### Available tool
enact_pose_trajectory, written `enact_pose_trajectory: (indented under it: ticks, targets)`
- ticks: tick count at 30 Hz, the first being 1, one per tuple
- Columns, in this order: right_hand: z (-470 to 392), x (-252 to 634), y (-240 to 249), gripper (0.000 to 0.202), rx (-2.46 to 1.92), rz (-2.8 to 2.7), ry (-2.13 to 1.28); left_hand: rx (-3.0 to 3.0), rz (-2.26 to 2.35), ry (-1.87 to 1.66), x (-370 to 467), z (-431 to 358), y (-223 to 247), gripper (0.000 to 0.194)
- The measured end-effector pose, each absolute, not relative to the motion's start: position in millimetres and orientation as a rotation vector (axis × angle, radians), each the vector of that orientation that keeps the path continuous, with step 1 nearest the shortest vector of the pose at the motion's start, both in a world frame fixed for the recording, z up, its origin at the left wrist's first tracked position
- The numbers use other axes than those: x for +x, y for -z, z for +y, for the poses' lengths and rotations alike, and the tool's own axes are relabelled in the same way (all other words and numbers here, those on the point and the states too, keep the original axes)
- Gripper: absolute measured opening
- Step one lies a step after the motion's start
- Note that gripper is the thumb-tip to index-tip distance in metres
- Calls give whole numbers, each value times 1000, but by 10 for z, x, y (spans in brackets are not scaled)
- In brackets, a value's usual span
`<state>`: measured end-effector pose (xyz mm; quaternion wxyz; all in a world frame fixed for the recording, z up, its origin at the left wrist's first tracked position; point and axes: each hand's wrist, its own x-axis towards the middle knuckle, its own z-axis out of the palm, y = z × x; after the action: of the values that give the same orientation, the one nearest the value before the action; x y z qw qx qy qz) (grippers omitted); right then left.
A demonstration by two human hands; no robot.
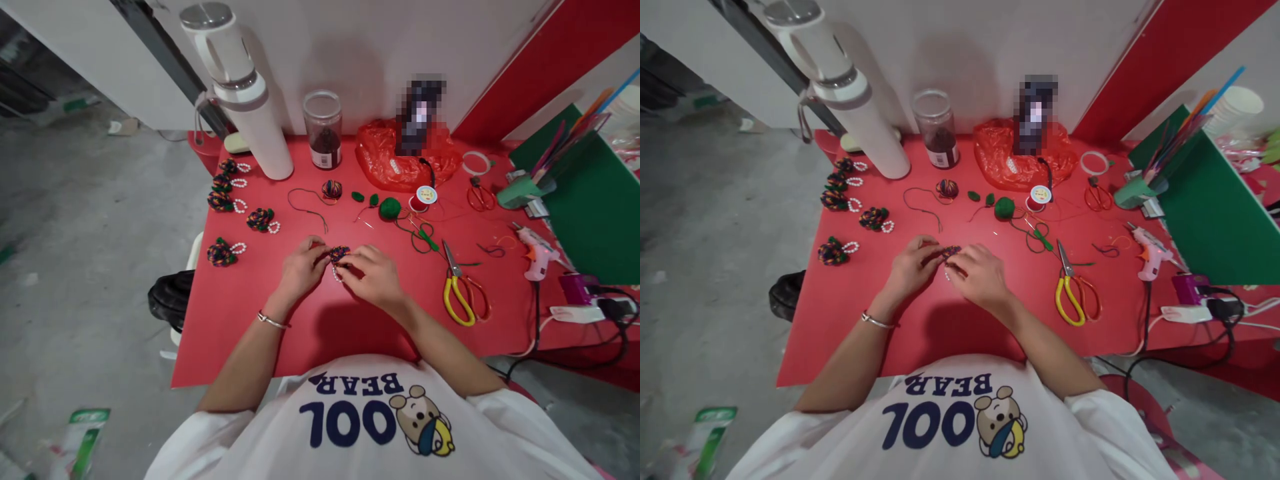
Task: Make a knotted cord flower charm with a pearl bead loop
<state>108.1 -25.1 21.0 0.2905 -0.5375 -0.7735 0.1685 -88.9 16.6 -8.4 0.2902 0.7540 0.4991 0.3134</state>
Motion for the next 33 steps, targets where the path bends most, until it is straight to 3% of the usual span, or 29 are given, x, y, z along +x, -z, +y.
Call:
enact_pose_trajectory:
  ticks: [16,22,26,33]
  targets:
    - [-327,1081,-43,23,-1538,-1856,-589,1913,1121,-982,-879,63,81,17]
    - [-358,1039,-45,11,-1527,-1920,-465,2055,1107,-951,-865,54,64,16]
    - [-440,985,25,33,-1598,-2112,-298,2092,1129,-928,-857,37,52,16]
    - [-498,978,65,24,-1631,-2214,-245,2066,1142,-967,-870,47,101,16]
